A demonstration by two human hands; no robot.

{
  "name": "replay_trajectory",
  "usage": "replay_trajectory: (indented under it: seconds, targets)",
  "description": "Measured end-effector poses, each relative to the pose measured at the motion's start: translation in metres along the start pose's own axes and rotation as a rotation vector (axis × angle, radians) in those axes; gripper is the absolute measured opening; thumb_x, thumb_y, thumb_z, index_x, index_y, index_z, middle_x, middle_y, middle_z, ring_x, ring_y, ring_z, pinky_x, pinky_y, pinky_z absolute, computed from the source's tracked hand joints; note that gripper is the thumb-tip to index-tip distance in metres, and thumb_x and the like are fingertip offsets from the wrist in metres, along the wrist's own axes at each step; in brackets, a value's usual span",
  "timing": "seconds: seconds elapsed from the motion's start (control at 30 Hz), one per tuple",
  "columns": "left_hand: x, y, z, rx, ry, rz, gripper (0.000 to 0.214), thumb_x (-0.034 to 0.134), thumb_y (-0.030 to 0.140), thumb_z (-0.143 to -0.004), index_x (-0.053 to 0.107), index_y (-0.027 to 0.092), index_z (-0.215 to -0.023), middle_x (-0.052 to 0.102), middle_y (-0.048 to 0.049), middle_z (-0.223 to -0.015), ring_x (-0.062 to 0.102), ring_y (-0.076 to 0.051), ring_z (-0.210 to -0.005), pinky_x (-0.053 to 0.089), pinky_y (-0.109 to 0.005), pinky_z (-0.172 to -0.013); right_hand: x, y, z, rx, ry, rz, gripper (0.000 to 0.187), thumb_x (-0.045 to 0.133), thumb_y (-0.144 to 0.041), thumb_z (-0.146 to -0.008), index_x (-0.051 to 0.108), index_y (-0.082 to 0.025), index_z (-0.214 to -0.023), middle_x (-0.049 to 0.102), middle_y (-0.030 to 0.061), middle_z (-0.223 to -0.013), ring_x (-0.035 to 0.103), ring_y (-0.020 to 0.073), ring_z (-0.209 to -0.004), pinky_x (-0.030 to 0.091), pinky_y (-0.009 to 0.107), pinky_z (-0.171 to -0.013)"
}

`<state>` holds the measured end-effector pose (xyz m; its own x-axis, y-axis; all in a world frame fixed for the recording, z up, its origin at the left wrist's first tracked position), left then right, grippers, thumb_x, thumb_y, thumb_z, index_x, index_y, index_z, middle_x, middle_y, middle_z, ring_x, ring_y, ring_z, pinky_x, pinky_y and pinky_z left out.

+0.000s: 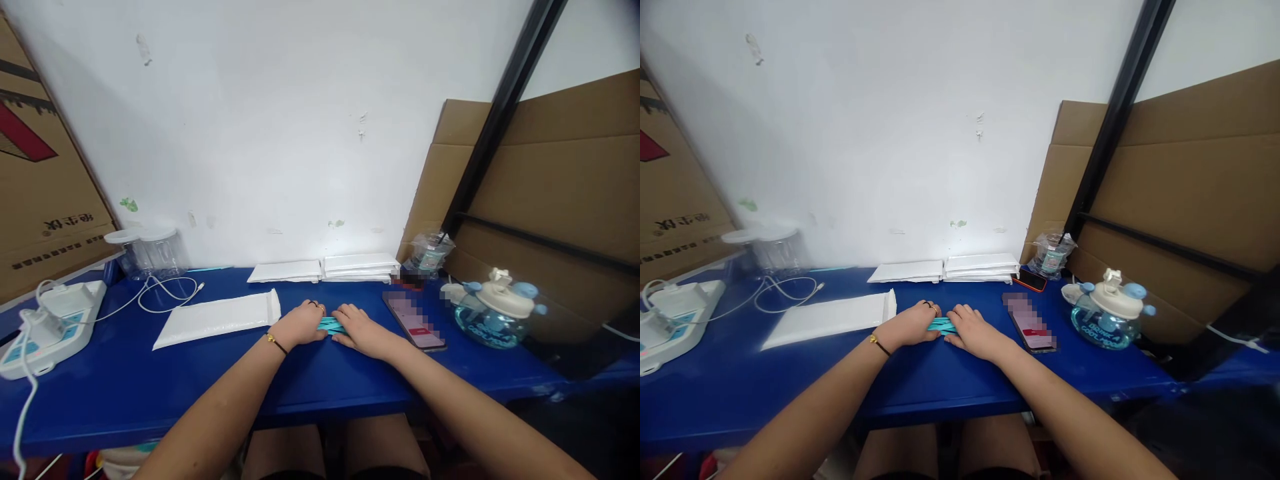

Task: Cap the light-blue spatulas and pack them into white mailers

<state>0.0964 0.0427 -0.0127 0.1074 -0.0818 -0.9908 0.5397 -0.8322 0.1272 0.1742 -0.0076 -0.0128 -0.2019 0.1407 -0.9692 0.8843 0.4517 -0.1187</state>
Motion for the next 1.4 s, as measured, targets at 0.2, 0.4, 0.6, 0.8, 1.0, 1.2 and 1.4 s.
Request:
replay_trajectory:
  seconds: [0.2, 0.4, 0.6, 0.8, 1.0, 1.2, 1.4]
  targets:
    - [0.003, 0.034, 0.005, -0.053, -0.002, -0.162, 0.027, 0.050, 0.015, -0.071, 0.059, 0.005, -0.095, 0.061, -0.0196, -0.093, 0.059, -0.030, -0.088, 0.048, -0.038, -0.073, 0.012, -0.013, 0.000, -0.076, 0.017, 0.163, 0.018, 0.049, -0.021, -0.084, 0.053, -0.011, -0.099, 0.053, 0.0120, -0.094, 0.050, 0.0229, -0.086, 0.046, 0.036, -0.076]
    - [0.009, 0.035, 0.006, -0.003, -0.008, -0.172, 0.025, 0.051, 0.019, -0.073, 0.059, 0.007, -0.092, 0.064, -0.0182, -0.094, 0.062, -0.028, -0.087, 0.047, -0.038, -0.081, 0.010, -0.009, 0.001, -0.086, -0.010, 0.089, 0.018, 0.051, -0.024, -0.083, 0.052, -0.012, -0.096, 0.054, 0.0115, -0.093, 0.052, 0.0218, -0.085, 0.045, 0.034, -0.076]
    - [0.010, 0.040, 0.008, -0.027, 0.004, -0.157, 0.022, 0.051, 0.020, -0.074, 0.060, 0.008, -0.091, 0.065, -0.0187, -0.095, 0.063, -0.028, -0.088, 0.047, -0.037, -0.080, 0.004, -0.010, 0.003, -0.130, -0.109, -0.008, 0.020, 0.052, -0.029, -0.086, 0.052, -0.013, -0.098, 0.056, 0.0110, -0.094, 0.054, 0.0204, -0.084, 0.044, 0.031, -0.075]
    - [0.008, 0.035, 0.012, -0.068, 0.071, -0.097, 0.024, 0.046, 0.020, -0.079, 0.053, 0.009, -0.100, 0.065, -0.0163, -0.092, 0.065, -0.027, -0.081, 0.049, -0.035, -0.071, -0.017, -0.018, -0.002, -0.164, -0.176, 0.111, 0.022, 0.053, -0.030, -0.086, 0.056, -0.012, -0.097, 0.059, 0.0120, -0.092, 0.057, 0.0212, -0.081, 0.043, 0.030, -0.072]
    - [-0.019, 0.026, 0.007, -0.097, 0.354, 0.284, 0.023, 0.042, 0.026, -0.084, 0.046, 0.014, -0.103, 0.063, -0.0077, -0.083, 0.062, -0.021, -0.074, 0.046, -0.029, -0.065, -0.115, -0.026, -0.021, -0.155, 0.091, 0.217, 0.056, 0.071, -0.051, -0.065, 0.059, -0.018, -0.109, 0.061, 0.0131, -0.104, 0.052, 0.0314, -0.101, 0.035, 0.042, -0.088]
    - [-0.030, 0.032, 0.006, -0.096, 0.626, 0.633, 0.021, 0.044, 0.028, -0.084, 0.048, 0.016, -0.101, 0.062, -0.0059, -0.086, 0.060, -0.020, -0.078, 0.046, -0.031, -0.071, -0.146, -0.043, -0.031, -0.109, 0.265, -0.187, 0.037, 0.035, -0.042, -0.093, 0.063, -0.019, -0.102, 0.063, 0.0077, -0.098, 0.058, 0.0197, -0.090, 0.042, 0.033, -0.079]
    - [-0.005, 0.026, 0.006, -0.169, 0.459, 0.770, 0.013, 0.048, 0.025, -0.081, 0.057, 0.015, -0.082, 0.064, -0.0056, -0.072, 0.062, -0.021, -0.074, 0.049, -0.033, -0.071, -0.102, -0.054, -0.026, -0.108, 0.201, -0.376, 0.030, 0.045, -0.038, -0.089, 0.062, -0.019, -0.104, 0.063, 0.0093, -0.101, 0.057, 0.0210, -0.097, 0.043, 0.036, -0.084]
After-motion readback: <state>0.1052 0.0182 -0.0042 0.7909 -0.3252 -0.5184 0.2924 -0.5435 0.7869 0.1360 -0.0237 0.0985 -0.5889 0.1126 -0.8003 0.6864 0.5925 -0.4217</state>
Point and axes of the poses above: each hand's wrist, its own z-axis away from the middle knuckle, its own x-axis out of the palm, y = z × x, the point moved 8 cm from there along -z, towards the middle knuckle
